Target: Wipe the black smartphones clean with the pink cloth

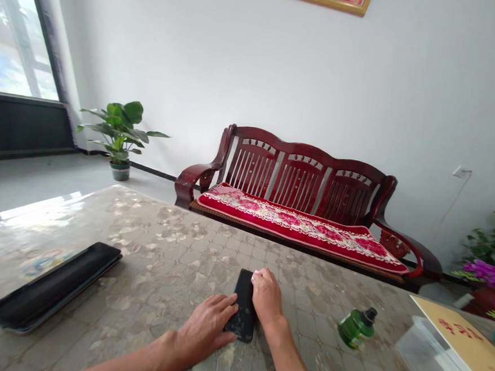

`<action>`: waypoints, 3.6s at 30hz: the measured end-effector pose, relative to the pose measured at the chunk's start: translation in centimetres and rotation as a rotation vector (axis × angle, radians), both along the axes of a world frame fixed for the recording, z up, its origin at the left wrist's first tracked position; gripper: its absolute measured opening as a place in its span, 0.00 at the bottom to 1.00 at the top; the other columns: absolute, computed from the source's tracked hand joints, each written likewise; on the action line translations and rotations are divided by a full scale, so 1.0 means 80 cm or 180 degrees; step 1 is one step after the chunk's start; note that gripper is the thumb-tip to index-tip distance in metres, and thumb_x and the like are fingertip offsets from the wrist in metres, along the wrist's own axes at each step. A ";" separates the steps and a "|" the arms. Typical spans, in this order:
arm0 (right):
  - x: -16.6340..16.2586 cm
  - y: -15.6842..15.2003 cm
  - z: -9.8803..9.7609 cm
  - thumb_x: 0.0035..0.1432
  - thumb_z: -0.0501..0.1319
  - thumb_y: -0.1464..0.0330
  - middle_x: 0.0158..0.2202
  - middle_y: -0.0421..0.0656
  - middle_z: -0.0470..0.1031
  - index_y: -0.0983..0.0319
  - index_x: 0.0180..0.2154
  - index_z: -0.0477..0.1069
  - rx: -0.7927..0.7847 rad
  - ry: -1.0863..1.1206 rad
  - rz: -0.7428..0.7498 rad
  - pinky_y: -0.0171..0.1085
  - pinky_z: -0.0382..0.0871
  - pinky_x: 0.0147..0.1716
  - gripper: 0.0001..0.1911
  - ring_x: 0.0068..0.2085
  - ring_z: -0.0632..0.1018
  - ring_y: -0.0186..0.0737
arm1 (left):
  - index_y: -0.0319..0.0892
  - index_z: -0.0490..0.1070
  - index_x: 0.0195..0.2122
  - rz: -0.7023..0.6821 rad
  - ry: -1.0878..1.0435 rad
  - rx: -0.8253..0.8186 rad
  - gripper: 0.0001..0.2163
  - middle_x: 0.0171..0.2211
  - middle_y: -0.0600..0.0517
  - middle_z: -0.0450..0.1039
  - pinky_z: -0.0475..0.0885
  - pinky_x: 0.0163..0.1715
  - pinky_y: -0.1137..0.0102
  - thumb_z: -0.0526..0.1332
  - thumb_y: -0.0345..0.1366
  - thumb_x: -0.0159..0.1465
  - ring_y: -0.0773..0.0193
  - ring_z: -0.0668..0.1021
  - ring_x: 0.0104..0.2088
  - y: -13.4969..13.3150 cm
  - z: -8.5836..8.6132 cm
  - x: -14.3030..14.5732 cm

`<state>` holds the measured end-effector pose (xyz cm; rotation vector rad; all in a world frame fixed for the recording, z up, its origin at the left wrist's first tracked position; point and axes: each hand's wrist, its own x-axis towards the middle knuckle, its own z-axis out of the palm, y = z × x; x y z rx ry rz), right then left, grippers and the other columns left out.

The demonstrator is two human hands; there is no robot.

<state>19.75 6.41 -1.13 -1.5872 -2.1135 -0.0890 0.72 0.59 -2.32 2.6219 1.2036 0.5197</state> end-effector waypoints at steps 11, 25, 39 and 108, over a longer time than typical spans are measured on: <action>-0.011 0.012 0.002 0.64 0.53 0.75 0.37 0.43 0.75 0.57 0.34 0.76 -0.0069 0.0076 0.0126 0.32 0.69 0.43 0.14 0.41 0.77 0.37 | 0.44 0.69 0.53 -0.0014 0.0033 -0.0039 0.22 0.59 0.45 0.67 0.67 0.55 0.58 0.68 0.44 0.60 0.50 0.73 0.53 0.002 0.001 -0.001; -0.001 -0.016 0.000 0.63 0.52 0.75 0.38 0.44 0.76 0.59 0.36 0.77 0.0037 0.0313 0.0332 0.35 0.70 0.45 0.15 0.42 0.77 0.40 | 0.42 0.69 0.53 -0.0004 0.0088 -0.0062 0.21 0.60 0.44 0.67 0.67 0.55 0.58 0.66 0.45 0.62 0.50 0.72 0.54 0.001 0.007 -0.002; 0.005 -0.040 -0.017 0.64 0.51 0.74 0.36 0.44 0.74 0.59 0.36 0.75 0.0469 0.0541 0.0221 0.36 0.72 0.40 0.14 0.39 0.78 0.41 | 0.48 0.69 0.56 0.0011 -0.0168 -0.0076 0.19 0.60 0.51 0.67 0.63 0.59 0.61 0.63 0.36 0.64 0.56 0.71 0.57 0.014 0.008 -0.024; -0.023 -0.064 0.024 0.68 0.52 0.72 0.44 0.46 0.77 0.56 0.52 0.73 0.1227 0.0759 0.0673 0.42 0.74 0.48 0.16 0.46 0.77 0.41 | 0.41 0.65 0.55 -0.0099 -0.0409 0.0162 0.16 0.44 0.48 0.78 0.75 0.43 0.68 0.47 0.27 0.68 0.59 0.80 0.42 0.034 0.025 -0.050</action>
